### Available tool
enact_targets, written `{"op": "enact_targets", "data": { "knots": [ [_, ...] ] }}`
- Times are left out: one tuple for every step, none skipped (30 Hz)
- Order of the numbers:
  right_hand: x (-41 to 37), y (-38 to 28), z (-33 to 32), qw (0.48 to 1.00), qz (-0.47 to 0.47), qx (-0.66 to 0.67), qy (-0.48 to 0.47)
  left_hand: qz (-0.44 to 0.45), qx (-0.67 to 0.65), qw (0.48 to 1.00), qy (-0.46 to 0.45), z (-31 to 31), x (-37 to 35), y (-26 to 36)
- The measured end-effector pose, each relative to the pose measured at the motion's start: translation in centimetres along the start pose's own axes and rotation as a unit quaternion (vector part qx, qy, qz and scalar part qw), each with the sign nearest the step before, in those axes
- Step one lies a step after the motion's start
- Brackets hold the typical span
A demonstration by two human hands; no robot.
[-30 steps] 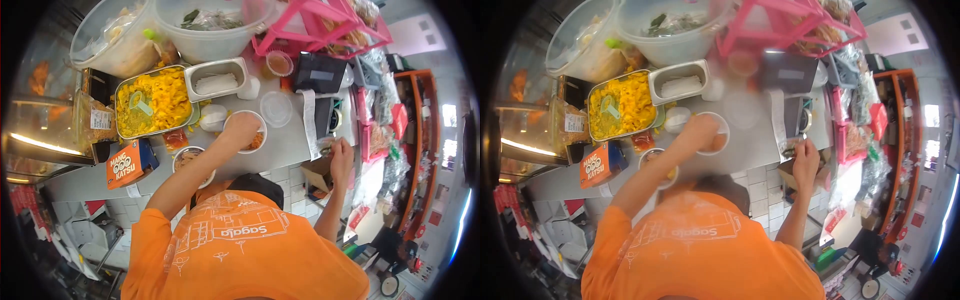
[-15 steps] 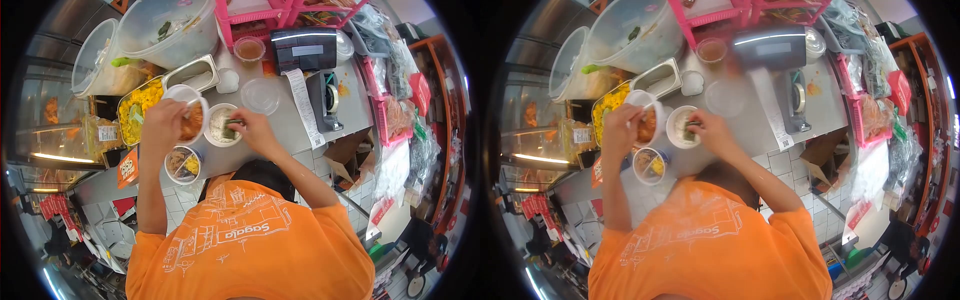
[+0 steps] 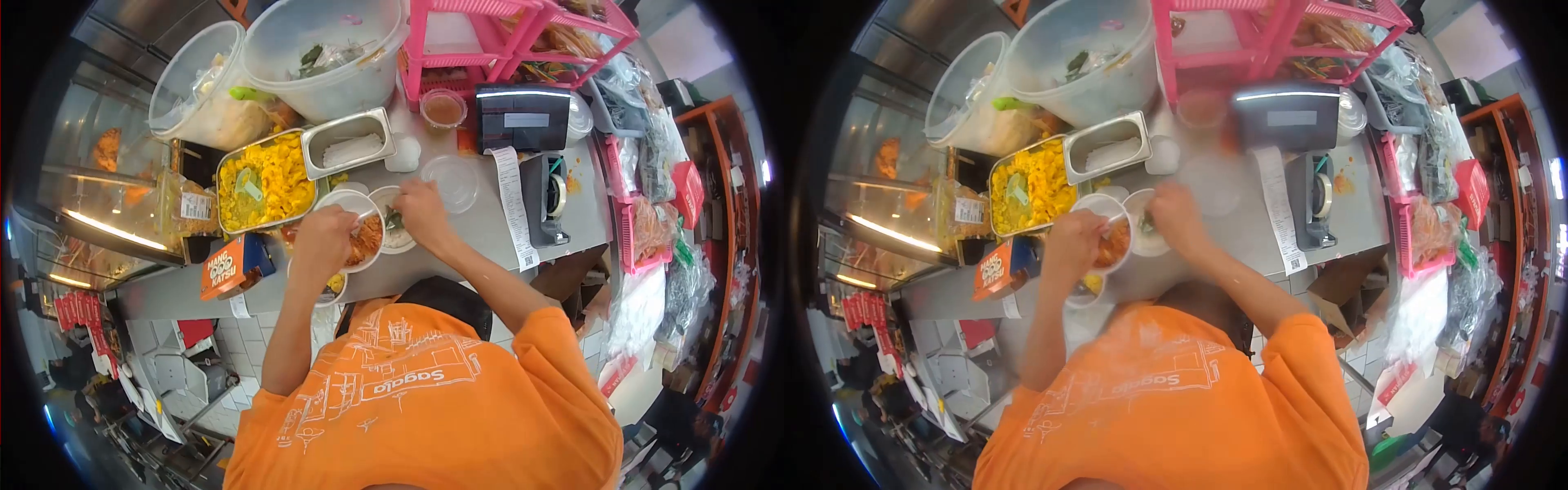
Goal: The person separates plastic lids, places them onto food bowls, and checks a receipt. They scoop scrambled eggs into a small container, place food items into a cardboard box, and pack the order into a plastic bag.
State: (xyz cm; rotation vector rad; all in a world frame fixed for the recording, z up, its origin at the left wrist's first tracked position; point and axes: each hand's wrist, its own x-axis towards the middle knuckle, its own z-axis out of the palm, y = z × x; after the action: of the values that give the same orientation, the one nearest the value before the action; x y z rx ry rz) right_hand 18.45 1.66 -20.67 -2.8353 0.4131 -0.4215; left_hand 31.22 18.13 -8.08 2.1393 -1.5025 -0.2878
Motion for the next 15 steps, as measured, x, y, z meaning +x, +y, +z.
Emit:
{"op": "enact_targets", "data": {
  "knots": [
    [-0.6,0.5,-1.8,0.990,0.039,0.080,0.108,0.010,0.026,0.999,-0.023,1.4,0.4,-0.6],
    [-1.6,1.1,-3.6,0.962,0.074,0.160,0.208,0.007,0.023,1.000,-0.019,3.0,0.7,-0.7],
    [-2.6,2.0,-5.5,0.951,0.124,0.164,0.230,0.021,0.055,0.998,-0.025,4.5,1.4,0.0],
    [-4.0,2.9,-7.1,0.937,0.175,0.171,0.250,0.031,0.088,0.995,-0.033,6.0,1.8,0.4],
    [-5.5,3.7,-8.5,0.924,0.232,0.200,0.229,0.023,0.090,0.995,-0.029,8.1,2.4,0.1],
    [-7.0,4.2,-9.5,0.907,0.288,0.228,0.209,0.030,0.107,0.993,-0.030,10.4,3.1,-0.5],
    [-8.3,4.2,-10.4,0.898,0.327,0.225,0.191,0.040,0.125,0.991,-0.033,11.7,3.4,-1.0],
    [-9.3,4.2,-10.9,0.887,0.367,0.220,0.174,0.039,0.127,0.991,-0.029,12.0,3.5,-1.2],
    [-10.0,4.2,-11.1,0.888,0.363,0.220,0.176,0.030,0.120,0.991,-0.052,12.3,3.5,-1.0],
    [-10.7,4.1,-11.1,0.870,0.396,0.247,0.157,0.021,0.112,0.991,-0.077,12.5,3.3,-0.9],
    [-11.2,4.0,-10.9,0.850,0.428,0.274,0.135,0.019,0.113,0.991,-0.075,12.7,3.1,-0.8],
    [-11.3,4.0,-10.7,0.852,0.425,0.276,0.134,0.019,0.107,0.991,-0.074,12.8,2.9,-0.9],
    [-11.2,3.8,-10.4,0.854,0.422,0.278,0.126,0.019,0.101,0.992,-0.074,12.9,2.7,-1.0],
    [-10.6,3.7,-10.2,0.857,0.415,0.281,0.118,0.014,0.105,0.992,-0.067,12.8,2.8,-1.3],
    [-9.5,3.4,-10.4,0.861,0.405,0.285,0.115,0.019,0.081,0.993,-0.079,12.5,2.9,-1.5]
  ]
}}
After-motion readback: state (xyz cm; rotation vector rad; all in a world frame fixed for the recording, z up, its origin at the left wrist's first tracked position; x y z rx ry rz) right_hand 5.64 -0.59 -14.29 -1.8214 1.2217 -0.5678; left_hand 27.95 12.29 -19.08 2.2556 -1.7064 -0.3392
